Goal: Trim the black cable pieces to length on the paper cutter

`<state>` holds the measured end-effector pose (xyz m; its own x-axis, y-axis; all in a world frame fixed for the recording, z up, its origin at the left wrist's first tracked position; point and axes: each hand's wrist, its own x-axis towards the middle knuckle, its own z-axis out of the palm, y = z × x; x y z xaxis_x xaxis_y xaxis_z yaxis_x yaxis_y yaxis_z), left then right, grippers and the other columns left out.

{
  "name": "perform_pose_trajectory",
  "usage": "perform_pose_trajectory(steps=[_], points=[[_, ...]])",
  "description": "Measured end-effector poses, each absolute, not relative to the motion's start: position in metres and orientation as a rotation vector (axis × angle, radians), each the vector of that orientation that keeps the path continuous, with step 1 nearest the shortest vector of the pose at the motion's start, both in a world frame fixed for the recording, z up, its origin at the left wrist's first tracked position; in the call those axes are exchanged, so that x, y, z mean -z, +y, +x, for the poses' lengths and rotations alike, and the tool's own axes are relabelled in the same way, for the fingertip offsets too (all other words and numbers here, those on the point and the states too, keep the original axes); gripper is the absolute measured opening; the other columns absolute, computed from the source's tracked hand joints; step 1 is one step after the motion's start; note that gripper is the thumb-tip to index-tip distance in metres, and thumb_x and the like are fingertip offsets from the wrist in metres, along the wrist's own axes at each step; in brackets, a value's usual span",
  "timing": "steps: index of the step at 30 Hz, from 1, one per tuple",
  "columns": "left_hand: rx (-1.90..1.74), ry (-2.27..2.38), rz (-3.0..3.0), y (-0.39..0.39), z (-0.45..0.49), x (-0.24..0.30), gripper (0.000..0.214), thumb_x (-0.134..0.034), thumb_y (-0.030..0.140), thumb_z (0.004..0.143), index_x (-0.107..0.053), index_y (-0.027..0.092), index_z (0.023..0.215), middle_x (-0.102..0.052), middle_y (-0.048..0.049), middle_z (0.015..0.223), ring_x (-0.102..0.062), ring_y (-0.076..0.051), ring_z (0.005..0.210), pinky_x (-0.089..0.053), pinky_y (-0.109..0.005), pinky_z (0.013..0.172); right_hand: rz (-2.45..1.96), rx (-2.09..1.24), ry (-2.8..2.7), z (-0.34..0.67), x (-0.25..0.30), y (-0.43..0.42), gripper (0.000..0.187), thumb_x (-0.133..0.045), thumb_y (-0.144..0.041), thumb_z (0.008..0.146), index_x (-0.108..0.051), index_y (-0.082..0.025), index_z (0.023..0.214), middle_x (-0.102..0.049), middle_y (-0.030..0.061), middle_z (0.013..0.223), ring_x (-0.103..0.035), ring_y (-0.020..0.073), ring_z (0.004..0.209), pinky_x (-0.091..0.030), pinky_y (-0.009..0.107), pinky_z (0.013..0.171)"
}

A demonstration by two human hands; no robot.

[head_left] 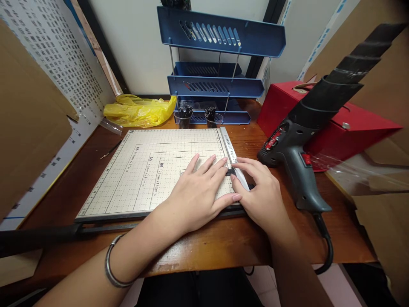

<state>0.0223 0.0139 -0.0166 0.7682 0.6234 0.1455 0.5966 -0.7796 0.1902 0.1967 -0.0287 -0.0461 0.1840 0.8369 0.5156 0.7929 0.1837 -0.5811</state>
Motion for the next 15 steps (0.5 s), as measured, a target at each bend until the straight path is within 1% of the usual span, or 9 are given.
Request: perform_pose_trajectory(steps=[5, 12, 15], points=[[-0.285, 1.021, 2.853, 0.0130, 0.0230, 0.0164, 0.088, -0.012, 0.073, 0.100, -0.038, 0.011, 0.156, -0.032, -0.0098, 0.166, -0.025, -0.028, 0.156, -0.013, -0.054, 0.128, -1.596, -0.058, -1.598, 0.1965, 0.0457, -0.0285, 0.026, -0.062, -0.021, 0.085, -0.075, -0.013, 0.107, -0.071, 0.0116, 0.120, -0.064, 0.0271, 0.112, -0.051, 0.046, 0.101], [-0.282, 1.113, 2.890, 0.0112, 0.0223, 0.0152, 0.083, -0.019, 0.068, 0.103, -0.041, 0.007, 0.154, -0.036, -0.0124, 0.164, -0.030, -0.029, 0.154, -0.019, -0.053, 0.128, -1.620, -0.054, -1.627, 0.1961, 0.0447, -0.0305, 0.027, -0.061, -0.023, 0.087, -0.075, -0.014, 0.109, -0.068, 0.0123, 0.126, -0.063, 0.0280, 0.115, -0.050, 0.047, 0.104], [-0.275, 1.110, 2.905, 0.0083, 0.0229, 0.0155, 0.087, -0.017, 0.069, 0.102, -0.037, 0.002, 0.155, -0.035, -0.0168, 0.163, -0.030, -0.029, 0.154, -0.021, -0.051, 0.128, -1.631, -0.065, -1.639, 0.1965, 0.0447, -0.0313, 0.027, -0.060, -0.024, 0.087, -0.075, -0.015, 0.109, -0.067, 0.0119, 0.129, -0.062, 0.0282, 0.116, -0.050, 0.048, 0.104]])
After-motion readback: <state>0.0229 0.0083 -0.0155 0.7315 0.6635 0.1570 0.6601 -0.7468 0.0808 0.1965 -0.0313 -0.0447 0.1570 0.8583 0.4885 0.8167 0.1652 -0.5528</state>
